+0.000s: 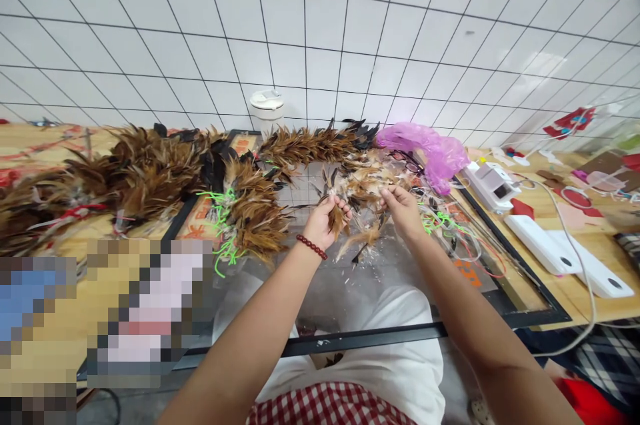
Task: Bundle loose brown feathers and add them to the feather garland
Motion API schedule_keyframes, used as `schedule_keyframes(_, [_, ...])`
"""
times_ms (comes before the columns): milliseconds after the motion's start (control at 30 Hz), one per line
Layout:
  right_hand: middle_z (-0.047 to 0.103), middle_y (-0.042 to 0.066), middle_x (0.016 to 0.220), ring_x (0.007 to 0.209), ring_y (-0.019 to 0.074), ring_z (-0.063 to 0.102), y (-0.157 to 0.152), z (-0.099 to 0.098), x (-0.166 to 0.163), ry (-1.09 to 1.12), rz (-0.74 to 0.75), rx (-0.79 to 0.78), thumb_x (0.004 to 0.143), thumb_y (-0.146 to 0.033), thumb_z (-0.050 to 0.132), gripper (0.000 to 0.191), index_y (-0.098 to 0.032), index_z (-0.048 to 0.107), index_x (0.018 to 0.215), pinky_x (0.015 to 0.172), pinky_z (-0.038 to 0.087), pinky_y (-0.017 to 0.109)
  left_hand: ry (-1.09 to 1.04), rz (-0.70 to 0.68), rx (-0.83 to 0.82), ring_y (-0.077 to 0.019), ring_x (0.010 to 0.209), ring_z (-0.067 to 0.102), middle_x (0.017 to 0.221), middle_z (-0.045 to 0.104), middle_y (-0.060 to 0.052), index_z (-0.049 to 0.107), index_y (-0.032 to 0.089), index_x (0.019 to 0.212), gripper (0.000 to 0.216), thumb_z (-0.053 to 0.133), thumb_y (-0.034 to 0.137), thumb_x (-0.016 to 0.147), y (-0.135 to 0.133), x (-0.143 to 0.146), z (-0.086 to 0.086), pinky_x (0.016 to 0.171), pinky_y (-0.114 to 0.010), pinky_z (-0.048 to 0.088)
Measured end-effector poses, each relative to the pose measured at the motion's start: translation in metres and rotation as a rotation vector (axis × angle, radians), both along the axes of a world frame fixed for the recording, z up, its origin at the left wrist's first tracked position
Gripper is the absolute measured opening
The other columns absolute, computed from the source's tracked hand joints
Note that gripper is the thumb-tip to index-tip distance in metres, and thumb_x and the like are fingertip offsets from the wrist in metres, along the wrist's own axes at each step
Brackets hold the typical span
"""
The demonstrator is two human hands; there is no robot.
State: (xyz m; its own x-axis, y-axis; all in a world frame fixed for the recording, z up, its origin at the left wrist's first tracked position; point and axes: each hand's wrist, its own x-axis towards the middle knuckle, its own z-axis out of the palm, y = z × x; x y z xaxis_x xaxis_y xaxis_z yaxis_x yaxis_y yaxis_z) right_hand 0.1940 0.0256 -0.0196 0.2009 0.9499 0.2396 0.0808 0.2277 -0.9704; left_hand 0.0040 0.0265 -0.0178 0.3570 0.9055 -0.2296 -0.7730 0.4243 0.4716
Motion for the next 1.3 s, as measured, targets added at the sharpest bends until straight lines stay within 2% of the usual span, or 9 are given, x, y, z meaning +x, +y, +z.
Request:
schedule_keyframes(133, [0.068,0.0,0.074,0.064,0.0127,0.058,0.001,0.003,-0.002,0.111,0.042,-0.001,0.065,-0.047,0.077,0.04,-0.021,0.067,0.093,0.067,0.047,0.029,-0.002,0.003,-0.012,-0.0097,0.06,0.057,0.064,0.053,0.0,0.051,0.015,0.069,0.024,0.049,0.018,0.092,0.001,0.0,0.0,0.063,-0.025,0.053])
schedule_keyframes(267, [0.071,0.002,0.079,0.068,0.0138,0.061,0.0,0.001,-0.001,0.142,0.071,0.003,0.062,-0.042,0.079,0.037,-0.021,0.069,0.091,0.067,0.048,0.029,0.017,-0.002,0.0,-0.0098,0.059,0.057,0.064,0.052,0.0,0.051,0.015,0.069,0.024,0.048,0.019,0.093,-0.001,-0.001,0.001,0.062,-0.025,0.052])
schedule_keyframes(367, [0.068,0.001,0.072,0.063,0.0139,0.059,-0.003,0.001,0.002,-0.094,0.086,0.043,0.074,-0.041,0.069,0.025,-0.02,0.07,0.087,0.063,0.047,0.029,0.059,0.012,0.043,-0.0097,0.059,0.057,0.064,0.052,0.001,0.051,0.015,0.07,0.023,0.053,0.022,0.091,-0.002,0.0,0.002,0.061,-0.024,0.052])
schedule_keyframes(467, [0.067,0.003,0.077,0.069,0.0148,0.06,-0.01,0.009,0.005,-0.497,0.152,0.22,0.086,-0.03,0.056,0.017,-0.02,0.07,0.088,0.072,0.048,0.032,0.115,0.046,0.1,-0.0093,0.06,0.059,0.065,0.055,0.001,0.051,0.015,0.072,0.021,0.057,0.025,0.089,-0.002,0.002,0.002,0.063,-0.024,0.053])
schedule_keyframes(600, [0.066,0.006,0.089,0.086,0.017,0.061,-0.021,0.023,-0.001,-0.759,0.335,0.436,0.09,-0.019,0.046,0.026,-0.023,0.072,0.089,0.081,0.048,0.033,0.198,0.02,0.093,-0.0109,0.066,0.065,0.072,0.063,-0.001,0.052,0.014,0.074,0.021,0.063,0.027,0.086,-0.004,0.005,0.001,0.07,-0.027,0.056])
schedule_keyframes(700, [0.066,0.007,0.094,0.09,0.0174,0.062,-0.026,0.026,-0.01,-0.849,0.362,0.48,0.088,-0.012,0.041,0.035,-0.024,0.073,0.097,0.083,0.049,0.033,0.337,-0.007,0.137,-0.0099,0.058,0.062,0.067,0.063,-0.001,0.053,0.013,0.071,0.023,0.066,0.029,0.083,-0.008,0.01,0.002,0.06,-0.024,0.054])
schedule_keyframes(867, [0.072,0.008,0.099,0.094,0.0203,0.066,-0.028,0.015,-0.016,-0.89,0.166,0.409,0.09,-0.015,0.044,0.035,-0.023,0.067,0.115,0.086,0.05,0.035,0.569,-0.068,0.294,-0.0099,0.045,0.056,0.053,0.058,0.001,0.055,0.014,0.071,0.024,0.066,0.033,0.082,-0.014,0.019,-0.001,0.048,-0.021,0.046])
schedule_keyframes(1067, [0.075,0.007,0.097,0.092,0.0225,0.068,-0.031,0.012,-0.018,-0.861,0.017,0.333,0.091,-0.025,0.052,0.035,-0.024,0.061,0.124,0.086,0.051,0.037,0.642,-0.069,0.409,-0.0063,0.041,0.048,0.049,0.05,0.004,0.054,0.014,0.063,0.029,0.066,0.032,0.082,-0.016,0.022,-0.007,0.046,-0.019,0.04])
schedule_keyframes(1300, [0.068,0.011,0.115,0.098,0.0245,0.065,-0.019,0.009,-0.001,-0.943,-0.171,0.306,0.09,-0.023,0.049,0.039,-0.02,0.057,0.128,0.09,0.05,0.04,0.325,-0.057,0.293,-0.0095,0.054,0.058,0.06,0.054,0.002,0.055,0.014,0.071,0.023,0.065,0.031,0.084,-0.009,0.011,0.0,0.056,-0.022,0.049])
